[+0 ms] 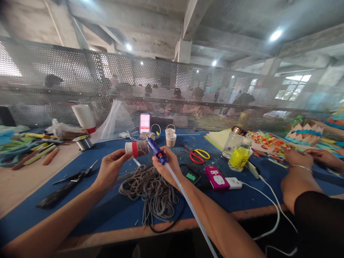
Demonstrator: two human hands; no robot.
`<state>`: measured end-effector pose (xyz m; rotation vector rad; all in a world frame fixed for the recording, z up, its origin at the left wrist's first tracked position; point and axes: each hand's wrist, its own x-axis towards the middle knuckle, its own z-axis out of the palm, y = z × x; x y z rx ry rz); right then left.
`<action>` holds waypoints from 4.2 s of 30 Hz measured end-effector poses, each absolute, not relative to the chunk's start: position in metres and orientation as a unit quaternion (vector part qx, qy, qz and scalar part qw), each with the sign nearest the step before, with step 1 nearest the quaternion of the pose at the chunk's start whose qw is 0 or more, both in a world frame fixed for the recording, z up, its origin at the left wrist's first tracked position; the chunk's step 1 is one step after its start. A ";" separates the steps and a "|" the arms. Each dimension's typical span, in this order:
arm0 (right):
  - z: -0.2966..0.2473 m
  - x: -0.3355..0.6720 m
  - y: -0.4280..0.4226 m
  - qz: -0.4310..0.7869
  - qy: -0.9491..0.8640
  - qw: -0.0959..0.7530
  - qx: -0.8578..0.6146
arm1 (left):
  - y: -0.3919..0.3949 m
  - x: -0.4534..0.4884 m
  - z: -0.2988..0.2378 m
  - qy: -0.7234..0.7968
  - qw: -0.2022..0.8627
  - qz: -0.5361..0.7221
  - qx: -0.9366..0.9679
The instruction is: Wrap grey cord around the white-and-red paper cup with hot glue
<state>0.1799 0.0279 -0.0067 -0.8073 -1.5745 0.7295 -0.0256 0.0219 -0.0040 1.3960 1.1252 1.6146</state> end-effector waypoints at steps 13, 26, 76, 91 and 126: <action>-0.003 0.182 0.021 0.352 -0.707 0.501 -0.353 | 0.025 -0.028 -0.007 0.430 0.336 0.655 0.522; 0.001 0.181 0.012 0.382 -0.736 0.444 -0.341 | 0.024 -0.027 -0.004 0.444 0.315 0.650 0.530; -0.003 0.181 0.016 0.325 -0.743 0.437 -0.388 | 0.023 -0.029 -0.005 0.451 0.272 0.647 0.552; 0.000 0.181 0.014 0.331 -0.743 0.422 -0.400 | 0.023 -0.029 -0.002 0.465 0.251 0.641 0.557; -0.003 0.182 0.016 0.308 -0.745 0.421 -0.416 | 0.027 -0.029 -0.009 0.469 0.247 0.630 0.567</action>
